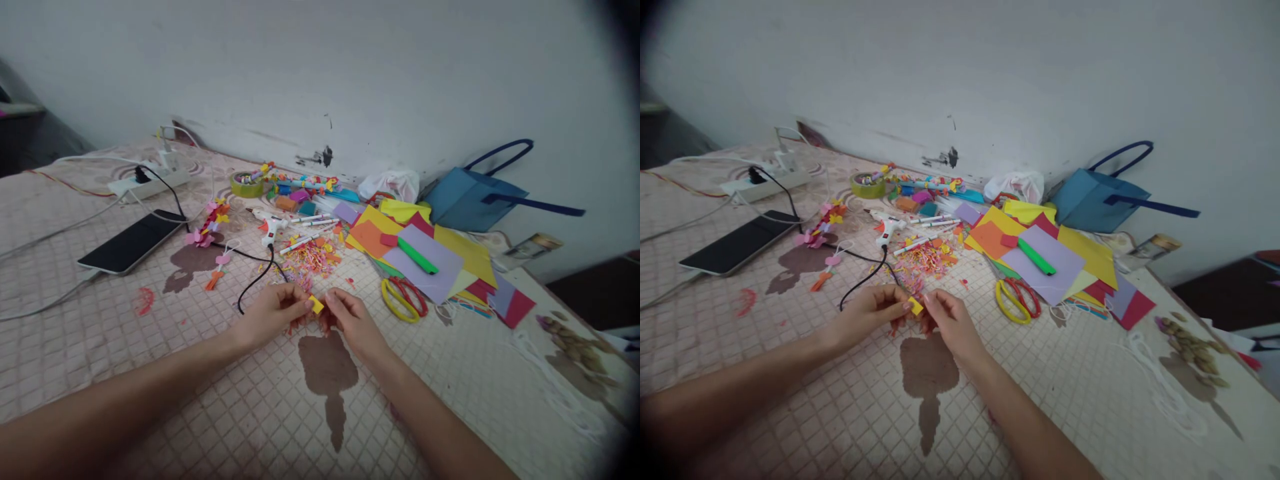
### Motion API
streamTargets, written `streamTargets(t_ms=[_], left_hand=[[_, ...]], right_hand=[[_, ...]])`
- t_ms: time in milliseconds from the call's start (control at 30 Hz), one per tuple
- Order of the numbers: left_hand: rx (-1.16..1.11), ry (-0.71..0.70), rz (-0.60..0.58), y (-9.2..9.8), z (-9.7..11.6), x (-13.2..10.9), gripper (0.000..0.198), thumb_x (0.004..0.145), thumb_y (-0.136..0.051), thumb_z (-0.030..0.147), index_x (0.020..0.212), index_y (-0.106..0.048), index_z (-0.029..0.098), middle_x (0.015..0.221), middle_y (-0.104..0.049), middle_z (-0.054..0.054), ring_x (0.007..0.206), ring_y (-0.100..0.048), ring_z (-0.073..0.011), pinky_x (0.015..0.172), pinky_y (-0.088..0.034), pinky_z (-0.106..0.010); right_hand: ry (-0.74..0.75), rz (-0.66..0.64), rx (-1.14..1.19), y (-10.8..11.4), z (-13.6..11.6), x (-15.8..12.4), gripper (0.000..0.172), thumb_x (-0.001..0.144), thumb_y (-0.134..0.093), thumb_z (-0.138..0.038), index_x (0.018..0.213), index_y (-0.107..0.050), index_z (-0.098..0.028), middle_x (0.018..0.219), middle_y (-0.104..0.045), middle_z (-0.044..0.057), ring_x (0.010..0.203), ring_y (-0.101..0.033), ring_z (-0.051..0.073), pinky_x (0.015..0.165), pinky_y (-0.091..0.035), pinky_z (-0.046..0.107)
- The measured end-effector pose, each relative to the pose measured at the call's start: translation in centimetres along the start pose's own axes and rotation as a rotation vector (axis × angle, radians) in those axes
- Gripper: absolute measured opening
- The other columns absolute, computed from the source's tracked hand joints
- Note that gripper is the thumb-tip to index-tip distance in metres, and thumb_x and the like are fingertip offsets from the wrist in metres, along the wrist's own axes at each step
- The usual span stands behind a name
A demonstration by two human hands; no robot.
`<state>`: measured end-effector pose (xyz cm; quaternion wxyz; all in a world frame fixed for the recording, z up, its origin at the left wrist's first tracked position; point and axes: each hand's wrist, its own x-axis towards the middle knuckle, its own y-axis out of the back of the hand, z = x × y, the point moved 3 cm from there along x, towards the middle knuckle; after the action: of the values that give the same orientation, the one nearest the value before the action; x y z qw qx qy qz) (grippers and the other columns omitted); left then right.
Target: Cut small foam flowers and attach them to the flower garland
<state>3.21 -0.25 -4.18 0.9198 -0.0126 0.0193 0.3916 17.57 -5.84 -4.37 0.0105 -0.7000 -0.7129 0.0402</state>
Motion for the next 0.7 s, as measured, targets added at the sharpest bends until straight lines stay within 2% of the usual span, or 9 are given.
streamTargets(t_ms=[200,333,567,700], left_hand=[[-0.009,0.035,0.022,-0.10,0.39,0.10,0.029,0.078,-0.058,0.041,0.071,-0.056,0.013,0.061,-0.057,0.001,0.053,-0.052,-0.0094,0.051,-0.042,-0.021],[-0.033,0.042,0.036,-0.12,0.46,0.09,0.030,0.081,-0.054,0.043,0.075,-0.056,0.014,0.063,-0.059,0.000,0.055,-0.055,-0.0102,0.054,-0.044,-0.022],[-0.018,0.035,0.000,-0.03,0.18,-0.06,0.028,0.078,-0.059,0.040,0.071,-0.054,0.014,0.061,-0.057,0.001,0.051,-0.052,-0.0091,0.050,-0.042,-0.022],[-0.030,0.047,0.006,-0.11,0.35,-0.08,0.027,0.078,-0.059,0.039,0.070,-0.055,0.013,0.059,-0.056,0.001,0.050,-0.052,-0.0089,0.050,-0.042,-0.021]], right_hand=[[-0.002,-0.005,-0.054,0.14,-0.34,-0.06,0.025,0.079,-0.065,-0.040,0.072,-0.057,-0.017,0.058,-0.054,-0.003,0.050,-0.048,0.009,0.049,-0.041,0.021],[0.002,0.025,-0.058,0.13,-0.36,-0.12,0.025,0.080,-0.064,-0.039,0.069,-0.056,-0.018,0.059,-0.052,-0.004,0.050,-0.048,0.009,0.049,-0.041,0.021],[-0.039,-0.048,-0.033,-0.22,-0.11,-0.06,0.035,0.085,-0.053,-0.050,0.073,-0.057,-0.018,0.061,-0.056,-0.001,0.051,-0.051,0.009,0.047,-0.042,0.021],[-0.023,-0.048,-0.071,-0.18,-0.41,-0.11,0.027,0.078,-0.065,-0.043,0.073,-0.058,-0.018,0.061,-0.055,-0.003,0.052,-0.050,0.009,0.050,-0.042,0.021]])
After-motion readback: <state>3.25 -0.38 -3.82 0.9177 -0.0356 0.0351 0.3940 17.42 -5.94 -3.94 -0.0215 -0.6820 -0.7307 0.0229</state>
